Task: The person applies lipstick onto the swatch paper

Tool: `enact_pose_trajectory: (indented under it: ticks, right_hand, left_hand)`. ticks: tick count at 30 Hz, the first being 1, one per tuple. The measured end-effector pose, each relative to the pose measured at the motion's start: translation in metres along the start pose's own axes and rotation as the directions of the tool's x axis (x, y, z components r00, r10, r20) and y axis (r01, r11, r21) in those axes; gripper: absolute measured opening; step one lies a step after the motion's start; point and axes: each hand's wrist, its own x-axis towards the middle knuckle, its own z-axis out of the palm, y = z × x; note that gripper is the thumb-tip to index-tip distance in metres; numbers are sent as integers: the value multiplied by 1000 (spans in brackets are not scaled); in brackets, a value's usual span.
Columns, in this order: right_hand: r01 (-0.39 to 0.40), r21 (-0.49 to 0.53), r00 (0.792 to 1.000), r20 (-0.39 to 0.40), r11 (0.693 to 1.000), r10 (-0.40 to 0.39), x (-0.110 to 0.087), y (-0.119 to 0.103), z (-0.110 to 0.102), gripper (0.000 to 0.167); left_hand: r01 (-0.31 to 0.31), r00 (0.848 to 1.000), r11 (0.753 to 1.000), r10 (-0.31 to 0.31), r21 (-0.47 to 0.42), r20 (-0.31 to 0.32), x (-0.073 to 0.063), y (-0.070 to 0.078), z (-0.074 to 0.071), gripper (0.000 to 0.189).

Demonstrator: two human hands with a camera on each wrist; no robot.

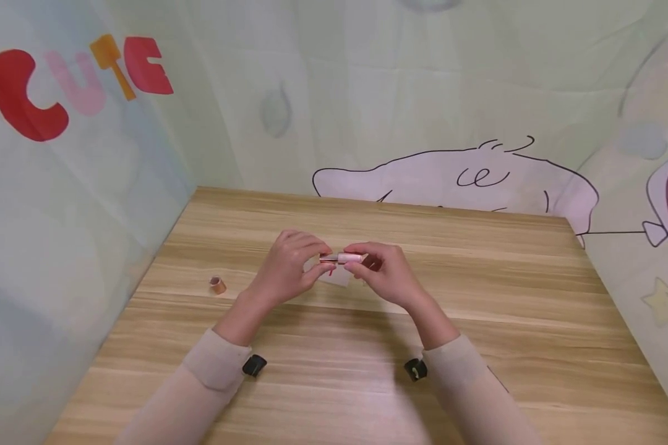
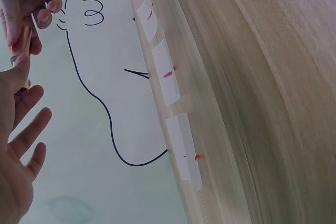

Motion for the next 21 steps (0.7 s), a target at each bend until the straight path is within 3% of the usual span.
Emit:
enact_pose_trajectory:
  ticks: [6, 15, 21]
  right_hand:
    - [9, 42, 999, -35, 999, -7, -2, 0, -1, 25]
    - [-9, 96, 1000, -27, 995, 12, -4, 0, -2, 24]
    - [-32, 93, 999, -33, 995, 35, -4, 1, -3, 25]
  left_hand:
    - [50, 999, 999, -50, -3, 4, -9, -10, -5, 37]
    - [128, 992, 992, -128, 19, -3, -33, -29, -12, 35]
    - [214, 977, 976, -215, 40, 18, -51, -39, -19, 37]
